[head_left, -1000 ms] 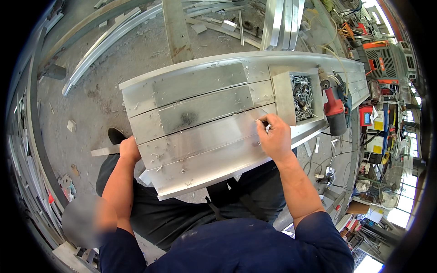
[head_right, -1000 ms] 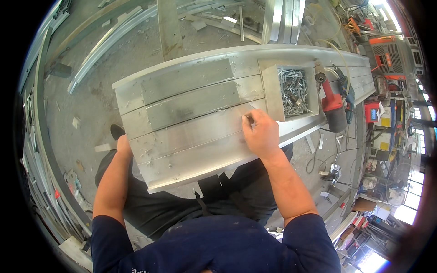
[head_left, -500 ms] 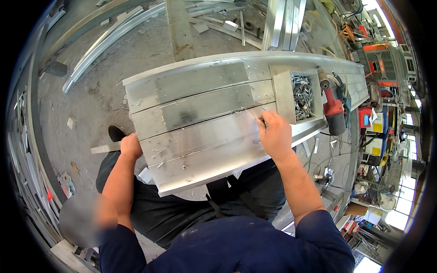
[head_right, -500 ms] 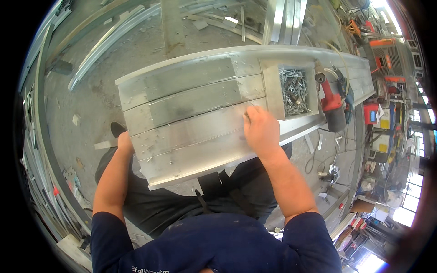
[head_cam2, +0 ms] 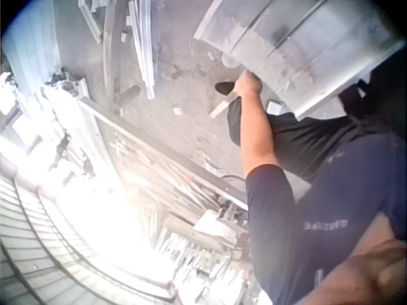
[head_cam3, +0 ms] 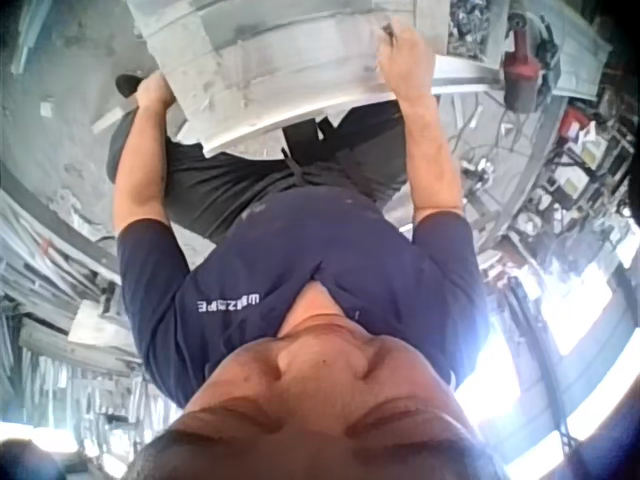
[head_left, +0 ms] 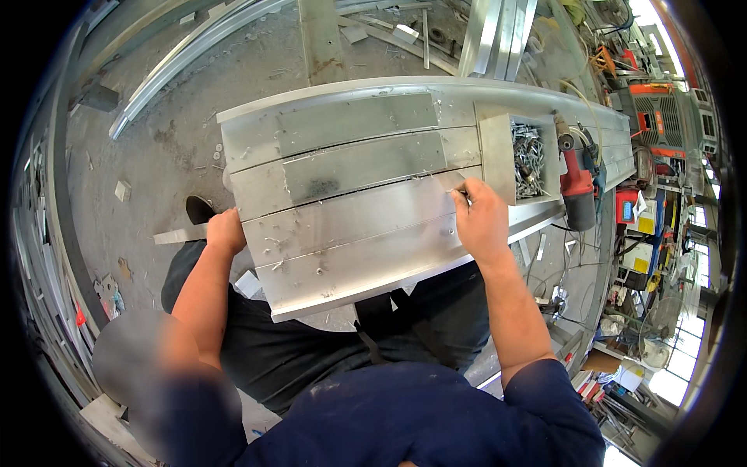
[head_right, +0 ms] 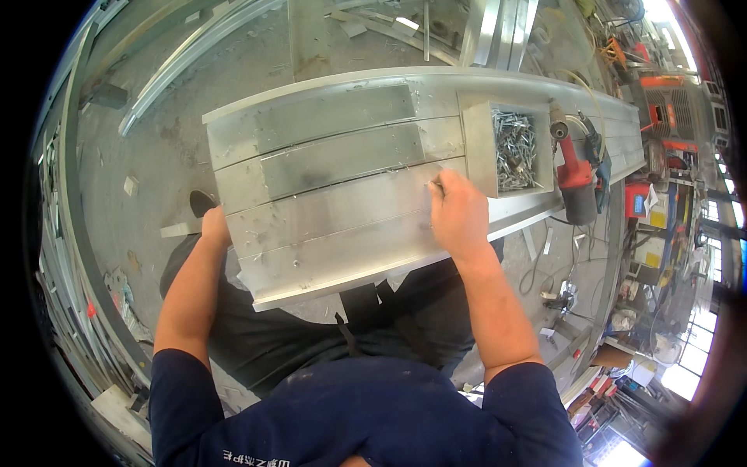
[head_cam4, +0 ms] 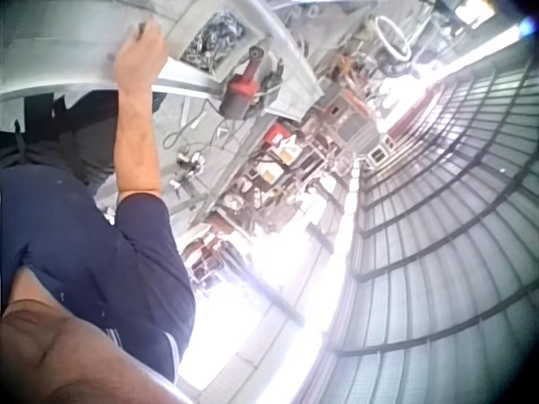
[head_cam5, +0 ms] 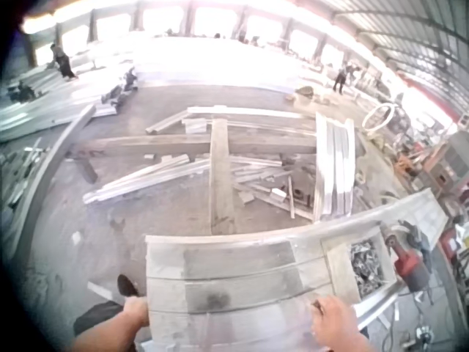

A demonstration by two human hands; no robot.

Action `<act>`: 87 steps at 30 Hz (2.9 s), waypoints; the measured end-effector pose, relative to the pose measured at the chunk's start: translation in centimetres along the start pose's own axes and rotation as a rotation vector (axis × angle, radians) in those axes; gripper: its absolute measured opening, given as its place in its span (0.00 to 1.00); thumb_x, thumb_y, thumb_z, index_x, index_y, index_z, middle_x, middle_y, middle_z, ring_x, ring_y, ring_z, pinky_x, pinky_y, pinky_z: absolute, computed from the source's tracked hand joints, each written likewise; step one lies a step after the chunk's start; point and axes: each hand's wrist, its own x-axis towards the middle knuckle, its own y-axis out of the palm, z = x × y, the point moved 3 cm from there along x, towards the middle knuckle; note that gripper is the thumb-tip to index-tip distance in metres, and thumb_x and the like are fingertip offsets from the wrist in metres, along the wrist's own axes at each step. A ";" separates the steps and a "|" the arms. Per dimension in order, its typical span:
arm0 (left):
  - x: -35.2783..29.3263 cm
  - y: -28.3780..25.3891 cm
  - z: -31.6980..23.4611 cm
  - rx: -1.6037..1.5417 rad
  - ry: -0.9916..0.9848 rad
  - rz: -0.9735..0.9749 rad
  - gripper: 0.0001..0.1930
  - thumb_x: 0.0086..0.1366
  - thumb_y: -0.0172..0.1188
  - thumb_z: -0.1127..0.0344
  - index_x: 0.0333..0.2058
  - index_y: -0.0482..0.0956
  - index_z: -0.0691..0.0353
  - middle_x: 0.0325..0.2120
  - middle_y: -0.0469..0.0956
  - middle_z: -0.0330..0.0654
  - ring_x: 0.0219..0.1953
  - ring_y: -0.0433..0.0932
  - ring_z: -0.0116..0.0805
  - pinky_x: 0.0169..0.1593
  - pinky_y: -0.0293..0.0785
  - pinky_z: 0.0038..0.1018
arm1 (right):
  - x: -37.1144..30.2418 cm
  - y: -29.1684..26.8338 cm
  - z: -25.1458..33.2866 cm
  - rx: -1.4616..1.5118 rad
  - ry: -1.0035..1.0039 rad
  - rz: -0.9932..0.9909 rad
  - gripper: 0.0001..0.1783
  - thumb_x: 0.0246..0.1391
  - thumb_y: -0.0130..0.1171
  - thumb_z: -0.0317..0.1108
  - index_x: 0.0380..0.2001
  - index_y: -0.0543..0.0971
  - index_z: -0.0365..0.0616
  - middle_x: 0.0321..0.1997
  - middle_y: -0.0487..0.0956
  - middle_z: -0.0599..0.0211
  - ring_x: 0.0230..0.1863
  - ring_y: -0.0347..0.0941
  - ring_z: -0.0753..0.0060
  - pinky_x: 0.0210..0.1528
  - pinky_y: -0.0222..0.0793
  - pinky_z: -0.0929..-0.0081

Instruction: The person aligns a metal bar with a metal frame, places screws into pre-drilled holes, and uses a power drill to fasten them. The person repeats this process for multiple screw positions along the frame.

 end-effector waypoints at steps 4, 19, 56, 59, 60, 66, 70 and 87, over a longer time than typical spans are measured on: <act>-0.1 0.3 0.6 0.015 0.015 -0.011 0.13 0.61 0.60 0.60 0.37 0.84 0.62 0.36 0.85 0.53 0.39 0.86 0.52 0.44 0.81 0.43 | 1.2 -0.3 0.6 -0.065 0.005 0.111 0.06 0.54 0.64 0.28 0.30 0.76 0.39 0.31 0.79 0.54 0.37 0.76 0.42 0.38 0.71 0.52; 0.2 0.9 1.8 0.060 -0.028 0.029 0.12 0.60 0.62 0.59 0.36 0.86 0.60 0.37 0.85 0.54 0.42 0.85 0.54 0.46 0.81 0.44 | 1.1 -1.7 0.9 0.091 -0.094 0.148 0.11 0.54 0.70 0.32 0.38 0.82 0.38 0.33 0.82 0.61 0.38 0.80 0.59 0.43 0.74 0.64; -0.2 0.1 0.5 0.024 -0.026 0.003 0.09 0.60 0.59 0.68 0.39 0.80 0.62 0.39 0.84 0.53 0.42 0.84 0.54 0.47 0.79 0.45 | -2.2 -18.1 0.2 0.118 0.393 0.643 0.27 0.53 0.72 0.28 0.56 0.79 0.42 0.47 0.81 0.70 0.48 0.74 0.77 0.55 0.73 0.71; -0.3 -0.2 0.3 0.025 -0.055 0.019 0.08 0.59 0.60 0.70 0.37 0.80 0.62 0.40 0.84 0.54 0.44 0.83 0.54 0.48 0.79 0.45 | -2.7 -16.8 1.7 0.201 0.303 0.519 0.28 0.53 0.72 0.28 0.58 0.77 0.41 0.47 0.81 0.70 0.48 0.73 0.78 0.53 0.72 0.73; -0.5 -0.3 0.6 0.026 -0.065 0.020 0.08 0.59 0.60 0.70 0.37 0.80 0.62 0.40 0.84 0.54 0.45 0.83 0.54 0.48 0.79 0.45 | -3.2 -16.4 0.9 0.259 0.383 0.527 0.29 0.55 0.71 0.30 0.60 0.76 0.39 0.47 0.80 0.69 0.47 0.74 0.76 0.53 0.72 0.73; -0.3 0.2 0.4 -0.033 -0.042 -0.023 0.07 0.58 0.61 0.70 0.36 0.79 0.62 0.39 0.84 0.55 0.43 0.84 0.55 0.49 0.79 0.45 | -10.7 -18.1 -5.8 0.375 0.659 0.226 0.20 0.56 0.68 0.28 0.52 0.77 0.39 0.36 0.81 0.66 0.31 0.78 0.75 0.35 0.77 0.71; -0.5 -0.3 0.2 -0.016 -0.041 -0.004 0.07 0.59 0.61 0.70 0.36 0.79 0.63 0.39 0.84 0.55 0.43 0.84 0.55 0.50 0.78 0.46 | -21.5 -19.7 -11.8 0.270 0.847 0.238 0.22 0.56 0.65 0.35 0.53 0.77 0.40 0.38 0.79 0.70 0.37 0.77 0.74 0.40 0.75 0.69; 0.0 0.6 0.6 -0.001 0.026 -0.023 0.14 0.61 0.62 0.57 0.37 0.86 0.61 0.37 0.85 0.54 0.41 0.85 0.54 0.46 0.81 0.44 | -26.0 -18.3 -14.7 0.351 0.869 0.301 0.23 0.50 0.70 0.34 0.51 0.82 0.41 0.39 0.85 0.64 0.42 0.81 0.62 0.48 0.77 0.67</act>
